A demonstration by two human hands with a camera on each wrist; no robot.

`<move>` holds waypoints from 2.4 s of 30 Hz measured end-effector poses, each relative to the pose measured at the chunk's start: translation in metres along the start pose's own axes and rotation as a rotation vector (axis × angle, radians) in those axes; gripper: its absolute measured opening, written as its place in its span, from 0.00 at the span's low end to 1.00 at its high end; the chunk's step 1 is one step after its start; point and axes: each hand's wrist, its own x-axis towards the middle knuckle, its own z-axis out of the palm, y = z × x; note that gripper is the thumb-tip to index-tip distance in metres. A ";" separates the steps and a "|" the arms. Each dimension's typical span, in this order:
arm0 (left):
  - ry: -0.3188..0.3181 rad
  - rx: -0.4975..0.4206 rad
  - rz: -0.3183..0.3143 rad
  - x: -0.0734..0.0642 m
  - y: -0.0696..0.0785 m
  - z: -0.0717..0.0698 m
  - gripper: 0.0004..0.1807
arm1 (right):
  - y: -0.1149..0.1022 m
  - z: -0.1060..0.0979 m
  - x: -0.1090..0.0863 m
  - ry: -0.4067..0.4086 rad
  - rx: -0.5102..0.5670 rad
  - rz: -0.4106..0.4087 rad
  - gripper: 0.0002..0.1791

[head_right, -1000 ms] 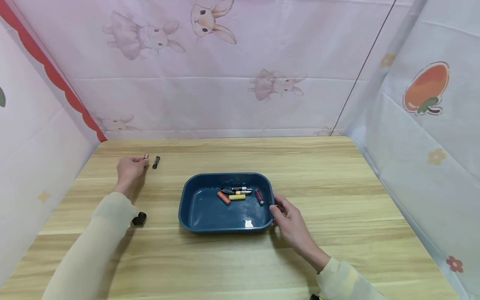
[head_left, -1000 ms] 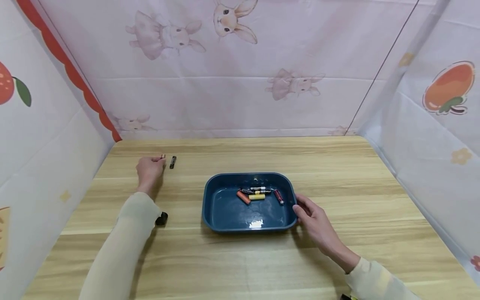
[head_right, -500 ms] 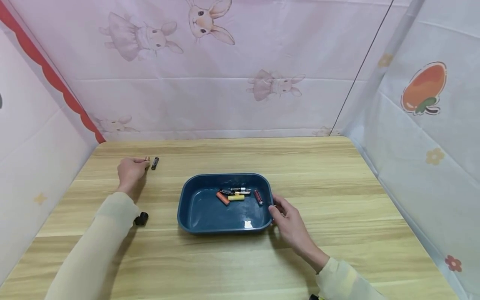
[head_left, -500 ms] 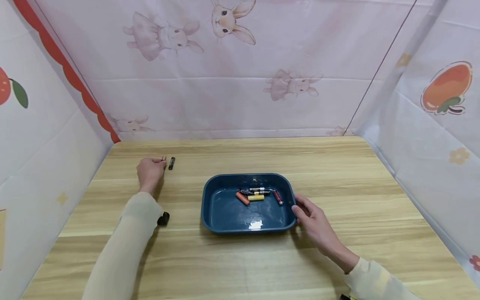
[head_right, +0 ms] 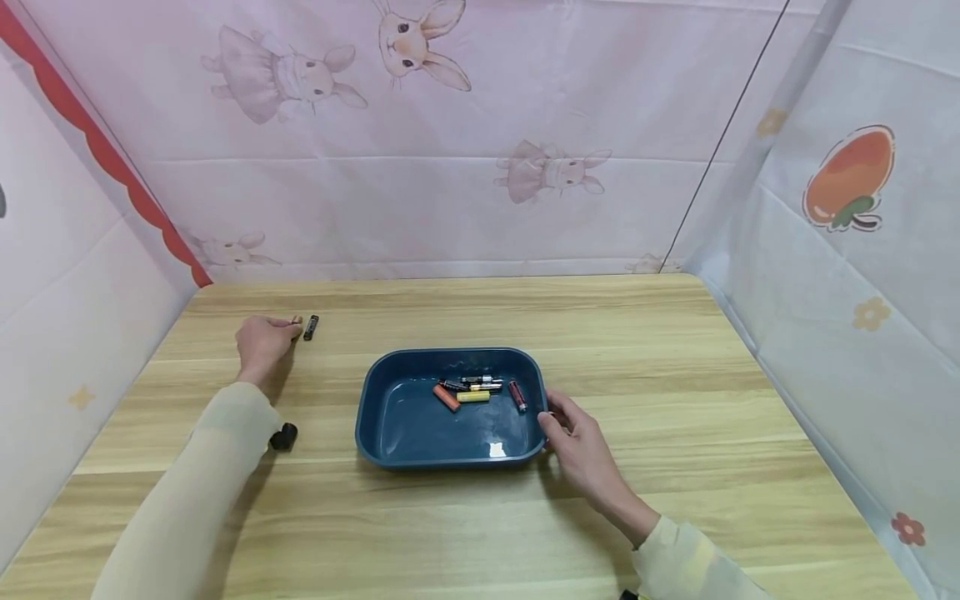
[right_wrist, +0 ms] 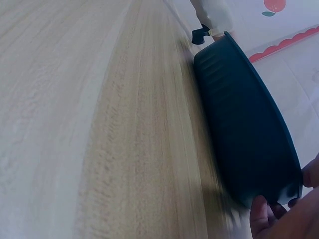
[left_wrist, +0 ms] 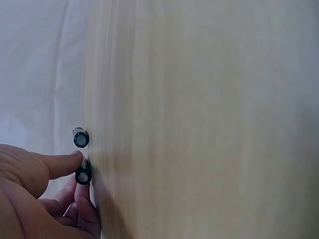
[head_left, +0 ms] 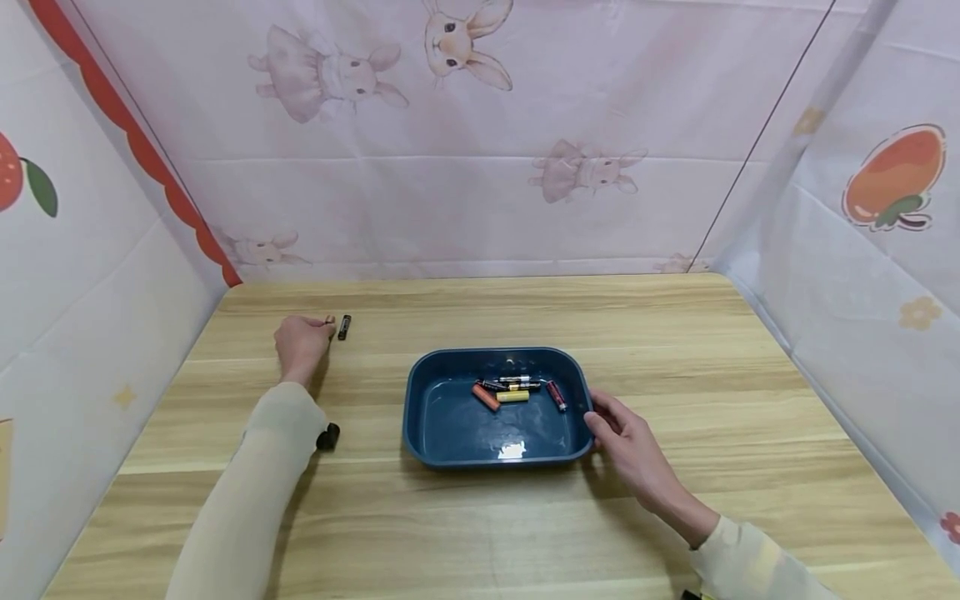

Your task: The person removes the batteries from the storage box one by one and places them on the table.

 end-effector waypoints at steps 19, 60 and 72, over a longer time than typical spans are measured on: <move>-0.038 0.022 -0.016 -0.004 0.003 -0.003 0.23 | 0.001 0.001 0.000 0.010 0.005 -0.003 0.26; -0.319 -0.152 0.250 -0.168 0.111 0.033 0.26 | 0.003 0.000 0.004 -0.008 -0.010 -0.034 0.26; -0.560 -0.078 0.124 -0.184 0.110 0.067 0.29 | 0.001 -0.005 0.003 -0.008 -0.037 -0.041 0.26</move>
